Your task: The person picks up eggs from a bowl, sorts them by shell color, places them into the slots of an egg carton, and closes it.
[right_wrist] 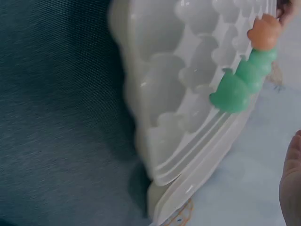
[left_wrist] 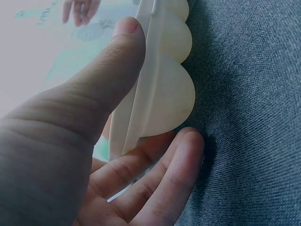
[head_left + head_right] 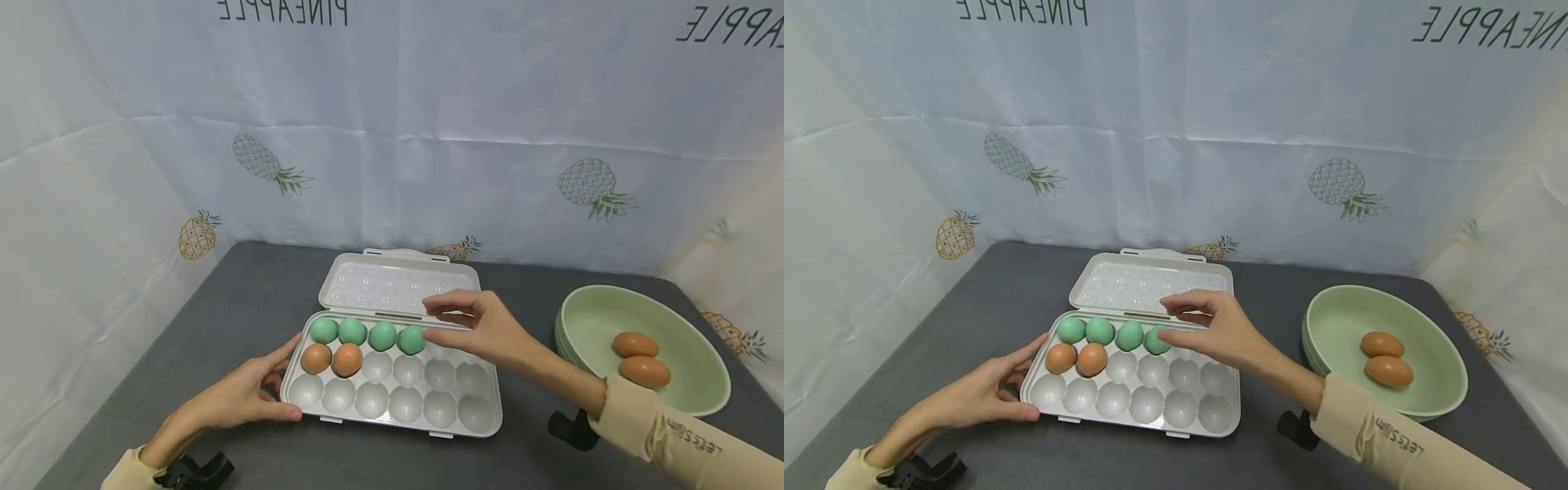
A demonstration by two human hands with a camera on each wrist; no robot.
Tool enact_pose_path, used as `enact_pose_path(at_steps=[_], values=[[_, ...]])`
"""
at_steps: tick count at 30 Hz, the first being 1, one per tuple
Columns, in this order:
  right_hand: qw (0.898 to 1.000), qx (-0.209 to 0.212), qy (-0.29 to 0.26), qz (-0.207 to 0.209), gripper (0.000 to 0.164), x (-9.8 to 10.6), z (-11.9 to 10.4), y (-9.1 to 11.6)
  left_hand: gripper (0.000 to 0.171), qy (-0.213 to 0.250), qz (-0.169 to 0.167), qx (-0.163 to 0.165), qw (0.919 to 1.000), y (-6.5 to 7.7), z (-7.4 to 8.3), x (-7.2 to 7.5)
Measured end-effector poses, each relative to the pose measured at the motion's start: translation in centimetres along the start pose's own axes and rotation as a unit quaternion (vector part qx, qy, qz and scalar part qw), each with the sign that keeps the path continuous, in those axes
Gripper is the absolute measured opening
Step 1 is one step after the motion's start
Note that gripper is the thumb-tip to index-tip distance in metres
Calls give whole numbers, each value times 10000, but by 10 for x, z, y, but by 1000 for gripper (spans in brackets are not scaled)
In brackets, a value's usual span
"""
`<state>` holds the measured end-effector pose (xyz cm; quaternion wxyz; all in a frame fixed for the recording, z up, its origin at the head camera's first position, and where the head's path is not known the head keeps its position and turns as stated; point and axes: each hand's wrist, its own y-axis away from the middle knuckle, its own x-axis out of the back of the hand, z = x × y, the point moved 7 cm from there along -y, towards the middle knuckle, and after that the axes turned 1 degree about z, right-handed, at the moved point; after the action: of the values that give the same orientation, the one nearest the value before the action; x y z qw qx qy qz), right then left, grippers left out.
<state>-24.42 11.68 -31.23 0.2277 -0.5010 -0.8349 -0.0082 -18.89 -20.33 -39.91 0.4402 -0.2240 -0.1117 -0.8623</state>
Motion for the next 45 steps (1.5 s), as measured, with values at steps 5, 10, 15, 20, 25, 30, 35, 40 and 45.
enact_pose_path(at_steps=[5, 10, 15, 20, 25, 30, 35, 40, 45], values=[[9996, 268, -8, 108, 39, 28, 10, 19, 115, 10, -21, -13, 10000, -1, -1, -1], [9986, 460, 54, 239, 35, 58, 19, 40, 115, 12, -24, 36, 10000, -1, -2, -1], [9986, 363, -163, 353, 36, 92, 30, 66, 116, 20, -37, 75, 10000, -2, -3, -1], [9970, 516, -377, 444, 39, 127, 42, 87, 116, 23, -45, 95, 9999, -2, -1, -1], [9982, 102, 324, 502, 43, 164, 59, 106, 116, 7, -31, 93, 10000, -2, -1, 0], [9935, -430, 945, 462, 48, 200, 80, 130, 115, 10, -39, 33, 10000, -3, -2, 0], [9800, -927, 1699, 474, 47, 232, 98, 150, 115, 17, -40, 1, 10000, -3, -2, 1], [9745, -1213, 1843, 402, 44, 248, 108, 158, 114, 16, -36, -16, 10000, -2, -2, 1], [9711, -798, 2246, 114, 41, 246, 108, 159, 114, 84, -47, -14, 10000, -1, -1, 0]])
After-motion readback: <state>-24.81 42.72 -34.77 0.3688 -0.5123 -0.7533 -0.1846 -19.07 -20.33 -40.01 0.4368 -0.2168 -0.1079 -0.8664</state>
